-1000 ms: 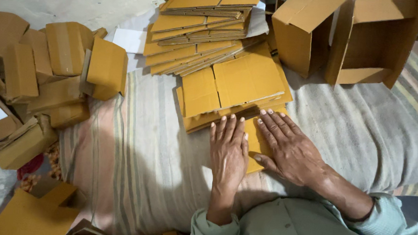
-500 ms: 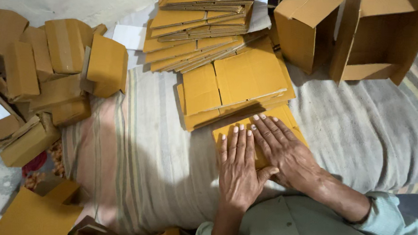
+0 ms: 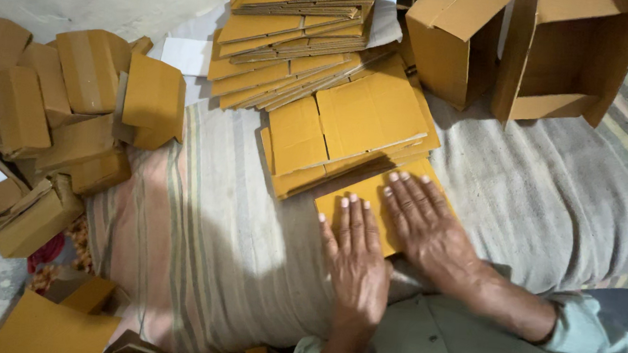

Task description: The person sits on a bed and folds flat yellow cardboard blanks into boxes one at a time, pressing the creases flat with both hands and stacking the folded boxes on the bed beside the pile of unfolded blanks.

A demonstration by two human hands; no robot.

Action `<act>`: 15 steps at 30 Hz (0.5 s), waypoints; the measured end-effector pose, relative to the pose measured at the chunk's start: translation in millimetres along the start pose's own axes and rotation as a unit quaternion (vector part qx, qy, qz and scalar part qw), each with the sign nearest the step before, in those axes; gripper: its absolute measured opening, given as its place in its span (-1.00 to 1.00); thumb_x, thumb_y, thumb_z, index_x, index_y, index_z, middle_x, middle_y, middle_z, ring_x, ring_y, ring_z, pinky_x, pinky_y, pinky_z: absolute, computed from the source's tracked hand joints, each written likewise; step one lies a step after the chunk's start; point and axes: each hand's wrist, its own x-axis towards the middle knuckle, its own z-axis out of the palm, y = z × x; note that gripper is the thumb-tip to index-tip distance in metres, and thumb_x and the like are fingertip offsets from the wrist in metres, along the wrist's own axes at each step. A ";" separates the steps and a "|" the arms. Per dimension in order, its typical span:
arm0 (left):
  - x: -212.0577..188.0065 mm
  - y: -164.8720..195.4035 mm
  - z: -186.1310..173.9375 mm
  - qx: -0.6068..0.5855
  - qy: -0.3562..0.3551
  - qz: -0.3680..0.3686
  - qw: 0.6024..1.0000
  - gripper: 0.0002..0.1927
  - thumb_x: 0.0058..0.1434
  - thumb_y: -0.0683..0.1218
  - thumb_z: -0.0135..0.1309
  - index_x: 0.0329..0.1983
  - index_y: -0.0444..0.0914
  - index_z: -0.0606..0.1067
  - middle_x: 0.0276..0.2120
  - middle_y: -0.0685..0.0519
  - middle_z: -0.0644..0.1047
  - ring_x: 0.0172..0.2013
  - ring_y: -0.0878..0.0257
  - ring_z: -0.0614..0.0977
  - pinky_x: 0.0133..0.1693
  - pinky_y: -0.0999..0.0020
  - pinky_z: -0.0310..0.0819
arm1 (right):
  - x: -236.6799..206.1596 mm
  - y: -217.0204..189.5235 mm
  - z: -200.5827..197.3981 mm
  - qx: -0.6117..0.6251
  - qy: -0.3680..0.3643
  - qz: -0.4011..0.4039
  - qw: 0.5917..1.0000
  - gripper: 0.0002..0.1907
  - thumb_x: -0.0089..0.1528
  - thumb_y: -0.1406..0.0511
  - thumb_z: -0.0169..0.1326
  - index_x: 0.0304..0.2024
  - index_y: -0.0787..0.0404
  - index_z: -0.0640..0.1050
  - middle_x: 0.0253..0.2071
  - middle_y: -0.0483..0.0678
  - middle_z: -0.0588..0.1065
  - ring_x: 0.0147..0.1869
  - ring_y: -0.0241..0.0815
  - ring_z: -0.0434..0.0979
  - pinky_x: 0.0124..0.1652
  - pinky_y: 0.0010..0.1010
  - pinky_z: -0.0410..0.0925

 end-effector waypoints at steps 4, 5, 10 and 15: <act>-1.1 1.3 2.7 0.022 -0.004 0.005 1.000 0.11 -0.03 0.11 0.34 0.48 -0.38 0.08 0.50 -0.18 0.06 0.51 0.00 -0.02 0.45 -0.12 -0.33 | 2.6 -5.3 -2.1 0.144 0.094 -0.004 0.985 -0.15 0.11 0.13 -0.03 0.35 0.52 0.20 0.45 0.38 0.13 0.54 0.23 0.07 0.42 0.01 -0.06; -2.6 -1.9 2.5 -0.038 -0.037 -0.007 0.999 0.16 -0.08 0.14 0.34 0.48 -0.41 0.07 0.50 -0.21 0.04 0.50 -0.02 -0.03 0.43 -0.14 -0.34 | 1.1 -1.5 -2.5 0.195 0.114 -0.004 0.974 -0.08 0.08 0.07 0.00 0.34 0.55 0.19 0.44 0.40 0.12 0.53 0.24 0.07 0.41 0.02 -0.06; -7.5 -20.8 2.3 -0.094 0.002 -0.041 0.995 0.17 -0.09 0.23 0.33 0.44 -0.44 0.08 0.46 -0.23 0.06 0.47 -0.07 -0.02 0.40 -0.20 -0.33 | -8.6 24.8 -3.3 0.153 0.032 0.038 0.987 0.12 -0.05 -0.05 0.17 0.41 0.42 0.17 0.50 0.31 0.11 0.54 0.16 0.02 0.41 -0.06 -0.04; -5.8 -26.4 7.0 -0.174 0.068 -0.003 0.982 0.09 -0.03 0.12 0.38 0.45 -0.44 0.14 0.48 -0.26 0.12 0.49 -0.13 0.03 0.45 -0.07 -0.10 | -7.7 27.2 -1.5 0.257 0.094 0.038 0.961 0.17 -0.04 -0.16 0.20 0.35 0.53 0.20 0.45 0.38 0.12 0.52 0.28 0.01 0.38 -0.03 0.00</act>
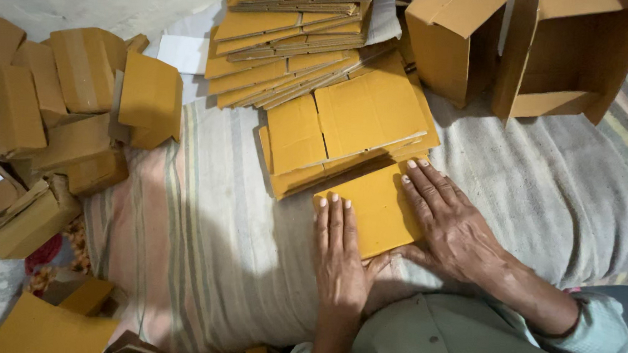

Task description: The person sits on a bed and folds flat yellow cardboard blanks into boxes one at a time, pressing the creases flat with both hands and stacking the folded boxes on the bed beside the pile of unfolded blanks.

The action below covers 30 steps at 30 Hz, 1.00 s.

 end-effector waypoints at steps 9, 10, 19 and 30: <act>-6.4 3.7 -1.7 0.048 -0.011 0.003 0.999 0.02 0.00 0.14 0.36 0.45 -0.36 0.20 0.47 -0.18 0.17 0.48 -0.13 0.08 0.39 -0.06 -0.01 | -6.7 -5.6 6.2 -0.026 0.034 0.002 0.999 0.03 0.00 -0.12 0.16 0.30 0.46 0.28 0.42 0.28 0.19 0.51 0.24 0.12 0.36 -0.03 0.10; -6.3 8.8 0.6 0.076 -0.017 0.002 0.997 0.03 -0.01 0.15 0.35 0.45 -0.36 0.20 0.46 -0.17 0.16 0.47 -0.15 0.06 0.37 -0.08 -0.01 | -7.1 -6.9 7.9 -0.052 0.021 0.007 0.998 0.04 -0.02 -0.11 0.16 0.30 0.45 0.28 0.42 0.28 0.19 0.52 0.22 0.12 0.35 -0.02 0.11; -4.8 6.4 -7.6 0.080 -0.027 0.011 0.996 -0.06 0.12 0.21 0.20 0.43 -0.39 0.20 0.47 -0.16 0.16 0.48 -0.09 0.07 0.39 -0.12 -0.08 | -14.9 8.2 9.5 -0.061 0.014 -0.033 0.998 -0.04 0.14 -0.08 -0.02 0.44 0.37 0.22 0.52 0.22 0.14 0.61 0.11 0.04 0.47 -0.12 -0.01; 27.6 11.8 12.5 0.082 -0.008 -0.021 0.996 -0.48 0.41 -0.05 -0.10 0.33 -0.46 0.31 0.39 -0.27 0.29 0.46 -0.15 0.18 0.45 -0.15 -0.20 | 22.8 -9.9 17.8 -0.074 -0.010 0.003 0.997 -0.35 0.32 0.05 -0.22 0.33 0.32 0.32 0.42 0.29 0.18 0.53 0.19 0.05 0.43 0.05 -0.14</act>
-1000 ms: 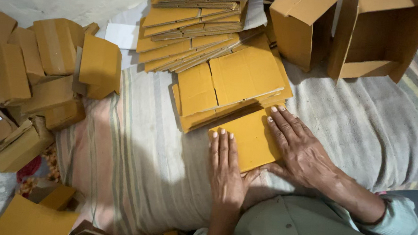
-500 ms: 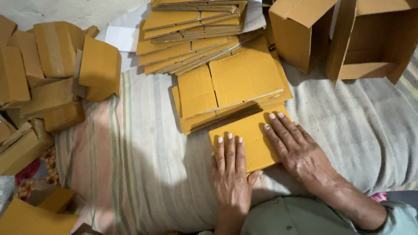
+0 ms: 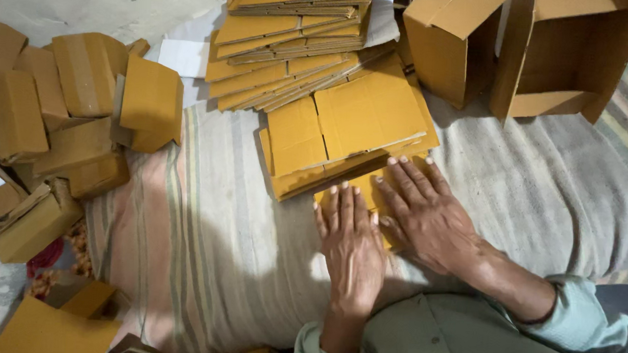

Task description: The person sits on a bed and folds flat yellow cardboard blanks into boxes one at a time, pressing the creases flat with both hands and stacking the folded boxes on the bed beside the pile of unfolded blanks.

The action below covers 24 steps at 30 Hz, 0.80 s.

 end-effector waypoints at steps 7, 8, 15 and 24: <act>34.8 -11.3 -2.4 0.004 -0.017 0.031 0.999 -0.46 0.33 -0.10 -0.10 0.33 -0.47 0.32 0.20 -0.31 0.40 0.28 -0.17 0.33 0.39 -0.28 -0.24 | 38.9 11.7 -3.2 0.068 -0.030 -0.072 0.995 -0.38 0.26 0.08 -0.04 0.24 0.37 0.41 0.19 0.24 0.42 0.33 0.19 0.34 0.32 -0.02 0.12; 39.3 -12.1 -3.0 0.004 -0.024 0.026 0.999 -0.46 0.33 -0.10 -0.10 0.33 -0.48 0.32 0.16 -0.31 0.43 0.23 -0.16 0.37 0.40 -0.27 -0.23 | 43.3 13.4 -3.8 0.085 -0.031 -0.077 0.993 -0.37 0.25 0.09 -0.02 0.24 0.39 0.41 0.14 0.23 0.45 0.28 0.17 0.41 0.29 -0.06 0.19; 47.1 -26.0 -4.6 -0.009 -0.109 -0.118 0.987 -0.53 0.43 0.13 -0.14 0.09 -0.34 0.45 0.09 -0.29 0.47 0.18 -0.18 0.47 0.22 -0.10 0.31 | 50.0 19.8 -5.0 0.013 -0.107 0.069 0.992 -0.46 0.34 -0.02 -0.09 0.02 0.32 0.50 -0.12 0.17 0.52 0.02 0.10 0.53 0.06 -0.08 0.38; 20.6 -42.7 -9.6 -0.193 -0.070 -0.250 0.946 -0.32 0.37 0.26 -0.17 0.38 -0.26 0.28 0.25 -0.23 0.38 0.20 -0.15 0.50 0.19 0.00 0.40 | 18.9 33.6 -12.0 0.177 -0.092 0.226 0.953 -0.19 0.27 -0.10 -0.10 0.34 0.36 0.26 0.20 0.44 0.30 0.09 0.39 0.50 -0.06 0.07 0.48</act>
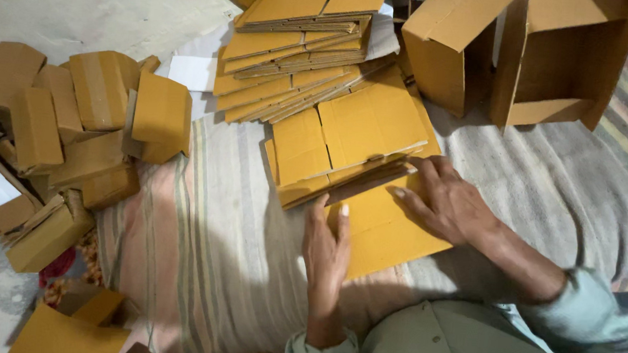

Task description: The person sits on a bed and folds flat yellow cardboard blanks into boxes one at a time, pressing the creases flat with both hands and stacking the folded boxes on the bed beside the pile of unfolded blanks.

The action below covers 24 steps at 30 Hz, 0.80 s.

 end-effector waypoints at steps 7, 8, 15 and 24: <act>-36.6 -6.5 -1.9 -0.134 0.030 0.129 0.982 -0.29 0.44 0.09 -0.07 0.55 -0.28 0.07 0.45 -0.29 0.21 0.43 -0.17 0.28 0.33 0.05 0.22 | -43.8 -18.0 10.3 -0.187 0.110 -0.135 0.967 -0.16 0.23 -0.16 -0.17 0.40 0.19 0.26 0.44 0.45 0.07 0.49 0.44 0.08 0.28 0.30 0.08; -38.1 -6.4 -0.2 -0.144 0.025 0.123 0.982 -0.22 0.40 0.09 -0.01 0.56 -0.29 -0.01 0.46 -0.29 0.18 0.43 -0.16 0.26 0.34 0.06 0.19 | -48.2 -24.2 14.8 -0.233 0.115 -0.169 0.951 -0.16 0.21 -0.17 -0.18 0.40 0.16 0.27 0.46 0.41 0.07 0.54 0.42 0.02 0.34 0.37 -0.03; -39.5 -18.0 2.4 -0.156 0.001 0.061 0.986 0.04 0.24 0.11 0.22 0.56 -0.28 -0.12 0.47 -0.30 0.13 0.43 -0.11 0.24 0.34 0.10 0.16 | -63.7 -42.4 32.6 -0.095 0.083 -0.277 0.953 -0.08 0.16 -0.17 -0.04 0.43 0.16 0.17 0.48 0.31 0.08 0.57 0.27 -0.07 0.40 0.21 -0.20; -37.8 -42.2 12.5 -0.280 -0.040 0.074 0.956 -0.14 0.27 0.04 0.21 0.50 -0.35 0.10 0.30 -0.23 0.37 0.25 0.04 0.47 0.21 0.19 0.39 | -56.3 2.2 6.0 -0.145 -0.003 -0.211 0.967 0.11 0.02 -0.19 0.04 0.54 -0.01 0.04 0.60 0.12 -0.06 0.65 0.15 -0.13 0.40 0.17 -0.13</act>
